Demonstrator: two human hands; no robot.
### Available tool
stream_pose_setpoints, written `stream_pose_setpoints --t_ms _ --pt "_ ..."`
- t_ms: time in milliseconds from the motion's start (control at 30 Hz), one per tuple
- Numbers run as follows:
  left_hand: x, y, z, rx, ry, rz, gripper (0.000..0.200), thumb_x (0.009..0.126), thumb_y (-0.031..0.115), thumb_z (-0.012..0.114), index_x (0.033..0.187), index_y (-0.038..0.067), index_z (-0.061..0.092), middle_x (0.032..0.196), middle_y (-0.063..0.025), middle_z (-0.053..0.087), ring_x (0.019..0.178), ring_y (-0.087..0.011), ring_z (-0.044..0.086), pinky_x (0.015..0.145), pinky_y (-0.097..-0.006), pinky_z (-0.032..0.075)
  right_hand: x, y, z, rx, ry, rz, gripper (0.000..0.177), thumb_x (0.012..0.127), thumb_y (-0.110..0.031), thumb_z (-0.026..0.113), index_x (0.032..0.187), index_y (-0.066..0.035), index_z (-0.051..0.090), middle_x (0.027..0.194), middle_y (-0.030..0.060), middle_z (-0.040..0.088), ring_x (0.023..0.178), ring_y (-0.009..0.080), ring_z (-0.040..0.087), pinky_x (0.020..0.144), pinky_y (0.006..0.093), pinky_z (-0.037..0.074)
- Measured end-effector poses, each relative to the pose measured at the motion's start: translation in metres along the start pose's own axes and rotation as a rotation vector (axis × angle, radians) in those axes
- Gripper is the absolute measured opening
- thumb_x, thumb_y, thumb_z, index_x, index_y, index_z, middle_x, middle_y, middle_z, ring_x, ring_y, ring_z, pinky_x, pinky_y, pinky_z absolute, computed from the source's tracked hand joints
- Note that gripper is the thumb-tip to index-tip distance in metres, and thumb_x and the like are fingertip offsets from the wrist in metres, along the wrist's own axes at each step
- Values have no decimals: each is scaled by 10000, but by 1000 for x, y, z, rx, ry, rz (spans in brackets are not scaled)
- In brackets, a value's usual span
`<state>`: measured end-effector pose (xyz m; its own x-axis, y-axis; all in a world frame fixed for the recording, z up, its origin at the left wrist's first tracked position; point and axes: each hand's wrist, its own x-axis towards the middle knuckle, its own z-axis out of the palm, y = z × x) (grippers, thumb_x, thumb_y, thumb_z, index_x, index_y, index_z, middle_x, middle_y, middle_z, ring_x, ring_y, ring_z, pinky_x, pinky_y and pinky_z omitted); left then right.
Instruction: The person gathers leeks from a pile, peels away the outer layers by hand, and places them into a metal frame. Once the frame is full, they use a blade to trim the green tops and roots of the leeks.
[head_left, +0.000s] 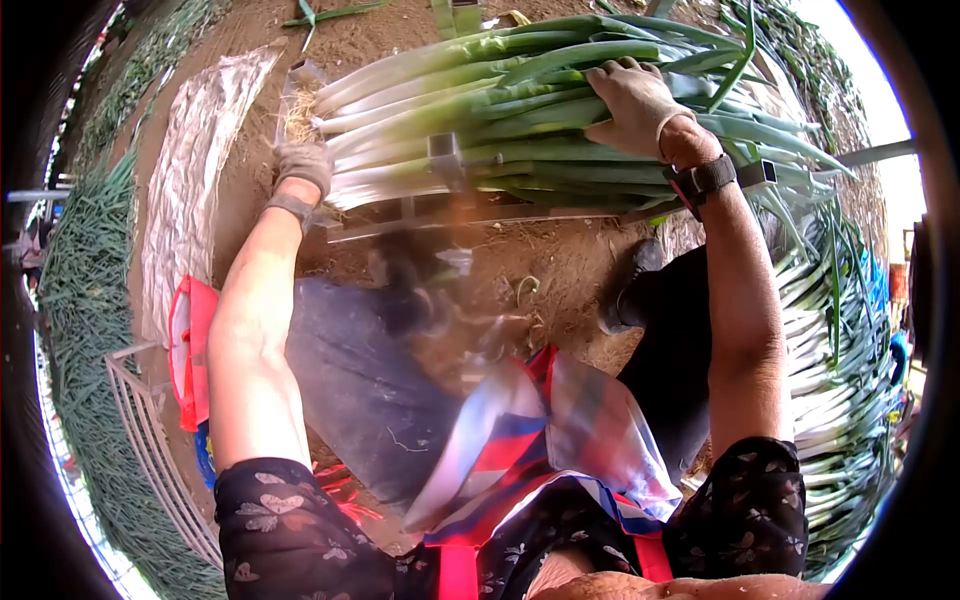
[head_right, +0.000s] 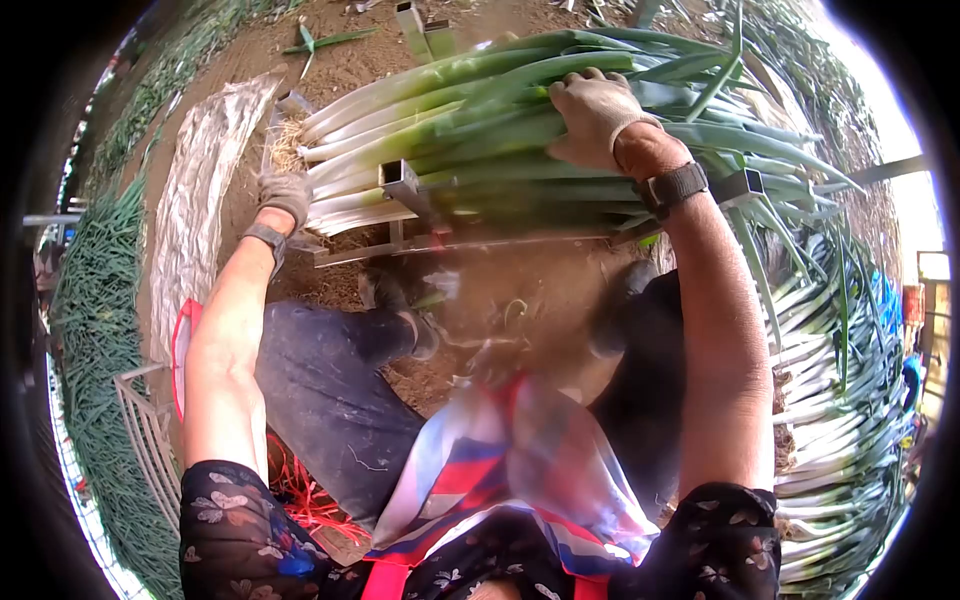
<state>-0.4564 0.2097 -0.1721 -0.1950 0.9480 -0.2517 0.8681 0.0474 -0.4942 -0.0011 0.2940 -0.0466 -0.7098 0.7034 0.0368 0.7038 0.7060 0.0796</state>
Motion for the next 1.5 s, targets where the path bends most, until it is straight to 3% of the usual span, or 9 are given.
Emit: stream_pose_setpoints --t_ms 133,267,400,633,767,833,1067,1300,1500 --pt "2 15 0 19 6 35 279 922 164 508 1045 57 734 1057 -159 720 983 -327 692 823 -488 522 -3 -2 23 43 -233 87 516 834 -462 659 979 33 654 1028 197 633 1035 345 579 853 448 501" --pt "11 18 0 17 42 118 265 922 174 518 1030 57 730 1038 -155 716 965 -330 681 821 -478 522 -22 -6 12 56 -2 104 520 805 -503 648 1017 -32 710 1167 161 624 1127 330 549 939 456 432" --pt "8 7 7 57 67 185 253 922 184 529 1015 57 727 1018 -150 712 946 -332 670 819 -467 521 -67 -14 -9 159 518 36 299 647 -306 718 857 -94 696 938 91 659 963 264 614 848 408 454" --pt "-1 -23 -16 248 19 138 235 921 201 548 989 57 721 984 -143 705 914 -337 650 815 -448 520 -391 -75 -55 309 700 828 282 760 -295 742 979 -123 693 1020 87 675 964 284 637 821 422 518" --pt "-30 -11 -43 215 161 50 242 923 209 552 994 50 719 995 -148 702 929 -338 646 827 -446 516 -566 -161 14 362 239 1609 65 828 -122 668 862 -67 664 877 108 643 884 245 636 752 379 542" --pt "-46 -1 -60 177 232 37 245 924 213 553 997 46 718 1000 -151 701 936 -338 645 833 -444 514 -616 -187 25 326 -484 1876 128 855 -91 599 965 -38 638 975 127 621 998 265 610 848 399 518" --pt "-112 38 -119 -1 554 59 259 928 226 560 1006 33 714 1019 -161 697 962 -340 638 854 -440 506 -639 -165 31 49 -939 1340 491 989 -216 388 1471 -123 397 1538 101 380 1461 259 292 1232 401 180" --pt "-180 58 -144 -135 802 184 275 932 240 566 1015 20 711 1037 -170 692 989 -341 632 875 -435 498 -641 -142 51 384 -426 1717 259 850 -80 630 1105 -42 656 1120 101 659 1166 246 562 1179 402 288" --pt "-233 119 -163 -452 694 424 289 930 246 603 1019 -10 703 1047 -176 693 1001 -343 632 940 -415 465 -650 -202 -9 -59 -340 1271 129 843 -67 630 964 -77 673 988 78 669 1083 226 588 1183 394 276"
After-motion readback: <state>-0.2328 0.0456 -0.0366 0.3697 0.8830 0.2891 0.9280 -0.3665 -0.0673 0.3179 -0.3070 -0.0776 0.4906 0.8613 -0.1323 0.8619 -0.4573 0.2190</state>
